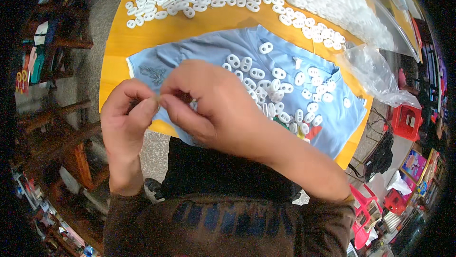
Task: Assembling small white plastic components by joining two halves together on a table.
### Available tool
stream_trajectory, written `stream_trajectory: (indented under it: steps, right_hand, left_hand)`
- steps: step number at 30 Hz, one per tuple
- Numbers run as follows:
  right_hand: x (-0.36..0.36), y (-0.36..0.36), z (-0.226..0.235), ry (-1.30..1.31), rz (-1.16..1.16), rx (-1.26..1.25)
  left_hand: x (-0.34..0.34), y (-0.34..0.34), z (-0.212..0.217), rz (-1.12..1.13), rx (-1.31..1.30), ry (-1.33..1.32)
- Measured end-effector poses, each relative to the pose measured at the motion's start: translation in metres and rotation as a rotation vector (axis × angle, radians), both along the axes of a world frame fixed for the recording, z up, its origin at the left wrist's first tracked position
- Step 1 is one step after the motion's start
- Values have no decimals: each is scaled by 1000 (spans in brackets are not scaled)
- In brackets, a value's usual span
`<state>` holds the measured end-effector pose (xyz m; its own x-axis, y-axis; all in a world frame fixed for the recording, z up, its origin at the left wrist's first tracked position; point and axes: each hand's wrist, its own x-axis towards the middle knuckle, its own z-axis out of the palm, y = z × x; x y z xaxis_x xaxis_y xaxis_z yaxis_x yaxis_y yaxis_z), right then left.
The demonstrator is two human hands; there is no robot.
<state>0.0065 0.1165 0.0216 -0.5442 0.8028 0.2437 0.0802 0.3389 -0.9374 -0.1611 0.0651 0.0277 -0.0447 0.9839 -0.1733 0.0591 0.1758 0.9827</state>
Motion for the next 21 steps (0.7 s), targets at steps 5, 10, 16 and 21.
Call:
stream_trajectory:
  steps: [5, 10, 16, 21]
  right_hand:
    - [0, 11, 8, -81, 24, -698]
    - [-6, 9, 9, 87, 74, -638]
    - [-1, -3, 29, 161, 97, -866]
    - [3, -5, 22, 13, 25, -499]
  left_hand:
    - [2, 10, -7, -29, 497, 710]
    - [-1, 7, 6, 70, 244, 363]
    - [-2, 4, 6, 62, 408, 317]
    - [-2, 2, 7, 19, 492, 433]
